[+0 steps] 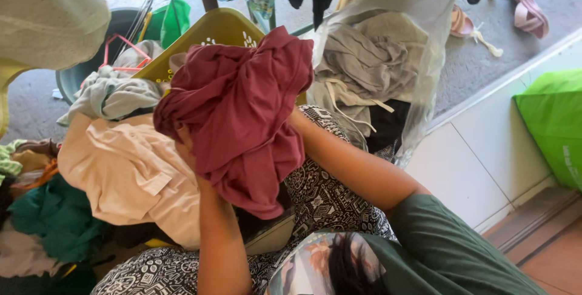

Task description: The person sits on the floor and sorts clothes from a yellow laundry basket into a clear plastic bag. They pick up various items including a pink cloth, a grey hoodie, a maroon shirt, and a dark brown garment, placing them into the bag one by one.

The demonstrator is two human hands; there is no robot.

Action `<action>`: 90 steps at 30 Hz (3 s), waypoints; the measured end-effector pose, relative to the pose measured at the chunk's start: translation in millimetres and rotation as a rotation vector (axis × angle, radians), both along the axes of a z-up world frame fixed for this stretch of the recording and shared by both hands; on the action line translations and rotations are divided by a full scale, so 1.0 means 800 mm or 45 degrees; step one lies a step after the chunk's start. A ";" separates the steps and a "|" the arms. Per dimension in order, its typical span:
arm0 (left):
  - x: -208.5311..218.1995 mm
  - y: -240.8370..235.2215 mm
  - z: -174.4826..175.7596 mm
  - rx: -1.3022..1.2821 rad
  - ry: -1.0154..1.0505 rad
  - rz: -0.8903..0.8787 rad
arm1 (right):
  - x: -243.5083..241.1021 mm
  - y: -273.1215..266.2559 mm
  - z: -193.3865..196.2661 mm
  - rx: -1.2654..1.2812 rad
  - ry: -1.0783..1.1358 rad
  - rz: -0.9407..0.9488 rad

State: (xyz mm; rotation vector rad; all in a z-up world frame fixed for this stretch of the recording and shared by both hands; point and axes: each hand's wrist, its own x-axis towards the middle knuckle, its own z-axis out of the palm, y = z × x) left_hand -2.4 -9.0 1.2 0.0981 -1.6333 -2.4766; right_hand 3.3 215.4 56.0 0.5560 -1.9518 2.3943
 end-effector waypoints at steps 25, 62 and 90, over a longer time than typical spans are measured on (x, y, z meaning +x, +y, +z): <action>0.075 0.066 0.177 0.239 0.182 -0.415 | 0.146 0.261 -0.002 -0.141 -0.184 -0.746; -0.108 0.284 0.044 -1.687 0.112 -0.432 | 0.177 0.314 -0.003 1.030 0.383 -1.554; -0.079 0.292 0.087 -1.482 0.329 -0.224 | 0.054 0.371 -0.139 1.924 -0.126 -1.121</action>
